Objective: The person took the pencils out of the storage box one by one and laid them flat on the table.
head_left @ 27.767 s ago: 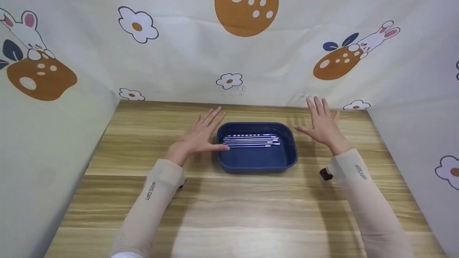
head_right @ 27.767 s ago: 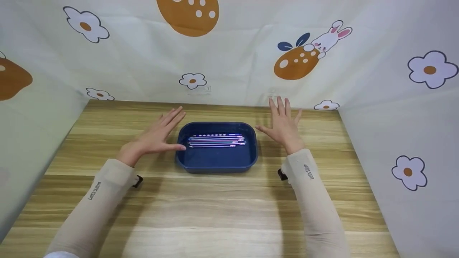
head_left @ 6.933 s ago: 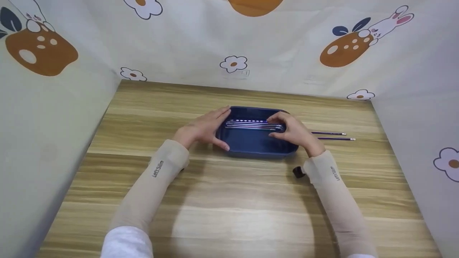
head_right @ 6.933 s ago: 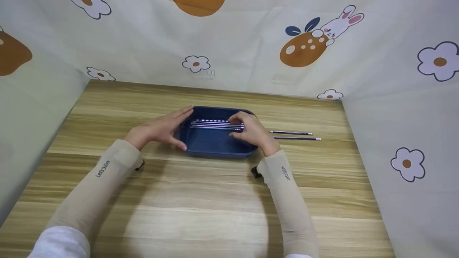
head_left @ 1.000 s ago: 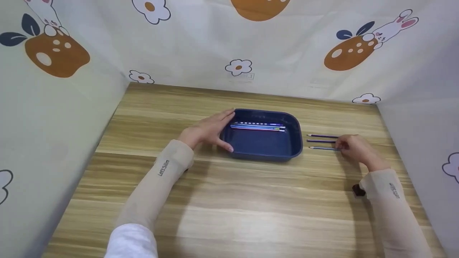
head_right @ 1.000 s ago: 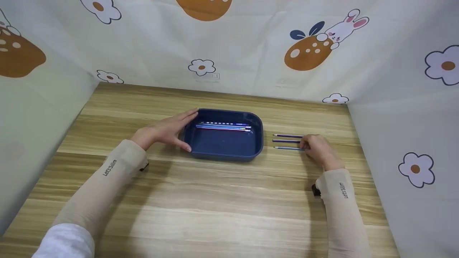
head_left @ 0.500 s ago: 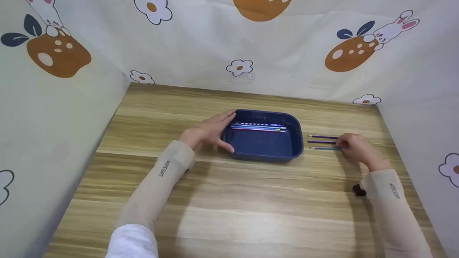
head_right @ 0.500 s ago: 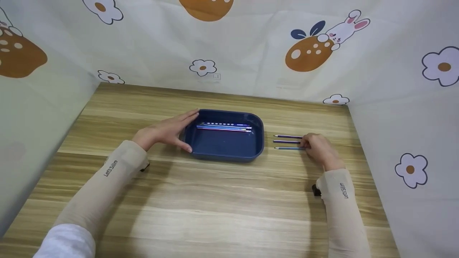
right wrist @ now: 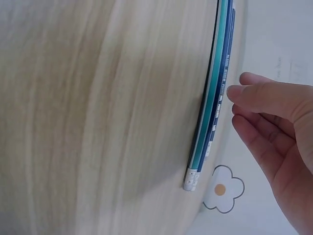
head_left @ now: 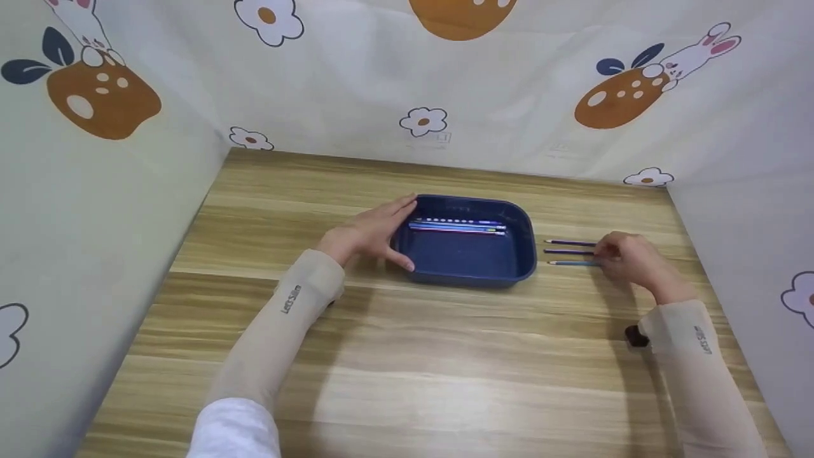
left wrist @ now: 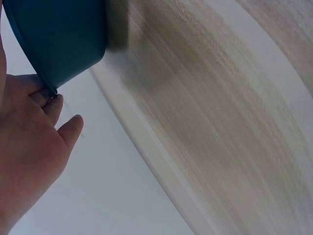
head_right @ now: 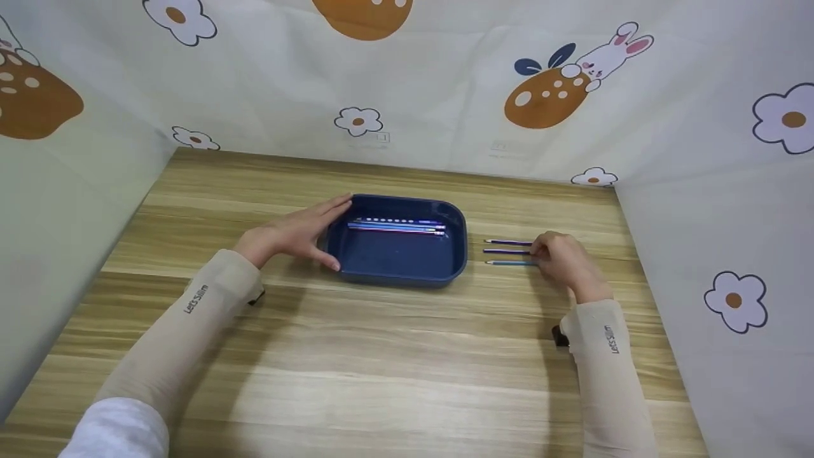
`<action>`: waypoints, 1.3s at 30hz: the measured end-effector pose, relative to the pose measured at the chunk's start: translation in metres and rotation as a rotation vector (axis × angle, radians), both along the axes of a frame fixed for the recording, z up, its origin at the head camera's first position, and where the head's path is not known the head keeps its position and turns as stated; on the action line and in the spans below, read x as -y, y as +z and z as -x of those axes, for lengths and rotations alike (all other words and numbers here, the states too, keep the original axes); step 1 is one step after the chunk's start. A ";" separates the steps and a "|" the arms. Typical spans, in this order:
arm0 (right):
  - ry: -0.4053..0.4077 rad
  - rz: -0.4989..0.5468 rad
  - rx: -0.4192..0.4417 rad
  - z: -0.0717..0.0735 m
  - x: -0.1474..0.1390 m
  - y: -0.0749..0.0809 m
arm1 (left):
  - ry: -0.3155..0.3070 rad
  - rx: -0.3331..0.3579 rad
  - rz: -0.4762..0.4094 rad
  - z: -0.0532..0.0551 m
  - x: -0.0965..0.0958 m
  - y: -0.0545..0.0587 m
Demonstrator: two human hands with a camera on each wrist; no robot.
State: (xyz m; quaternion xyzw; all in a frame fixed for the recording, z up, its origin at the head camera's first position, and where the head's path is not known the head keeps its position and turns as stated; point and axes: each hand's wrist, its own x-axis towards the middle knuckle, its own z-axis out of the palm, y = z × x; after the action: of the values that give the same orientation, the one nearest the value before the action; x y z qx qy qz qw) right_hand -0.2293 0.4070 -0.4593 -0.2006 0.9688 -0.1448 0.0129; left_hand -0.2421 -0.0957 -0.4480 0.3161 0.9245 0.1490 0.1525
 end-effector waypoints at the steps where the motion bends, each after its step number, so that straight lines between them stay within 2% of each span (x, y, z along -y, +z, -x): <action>1: -0.008 0.004 0.008 0.000 0.001 0.000 | 0.001 0.002 -0.002 0.000 0.000 0.000; 7: -0.019 0.043 0.008 -0.001 0.010 0.001 | -0.005 -0.005 -0.002 0.000 0.000 -0.002; 18: 0.042 0.118 -0.045 0.004 0.035 0.010 | -0.007 -0.010 -0.014 0.000 0.001 -0.002; 25: 0.073 0.153 -0.020 0.009 0.055 0.017 | -0.003 -0.003 -0.008 0.001 0.001 -0.001; 32: 0.106 0.190 -0.072 0.015 0.078 0.023 | 0.007 -0.022 -0.015 0.005 0.000 0.001; 39: 0.132 0.233 -0.005 0.017 0.108 0.027 | 0.007 0.007 -0.016 0.002 0.000 0.000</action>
State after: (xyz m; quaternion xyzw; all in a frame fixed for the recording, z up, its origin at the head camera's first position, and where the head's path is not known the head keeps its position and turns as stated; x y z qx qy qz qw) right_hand -0.2460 0.2993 -0.4323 -0.2645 0.9301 -0.2548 -0.0037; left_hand -0.2445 -0.0962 -0.4482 0.3137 0.9237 0.1580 0.1529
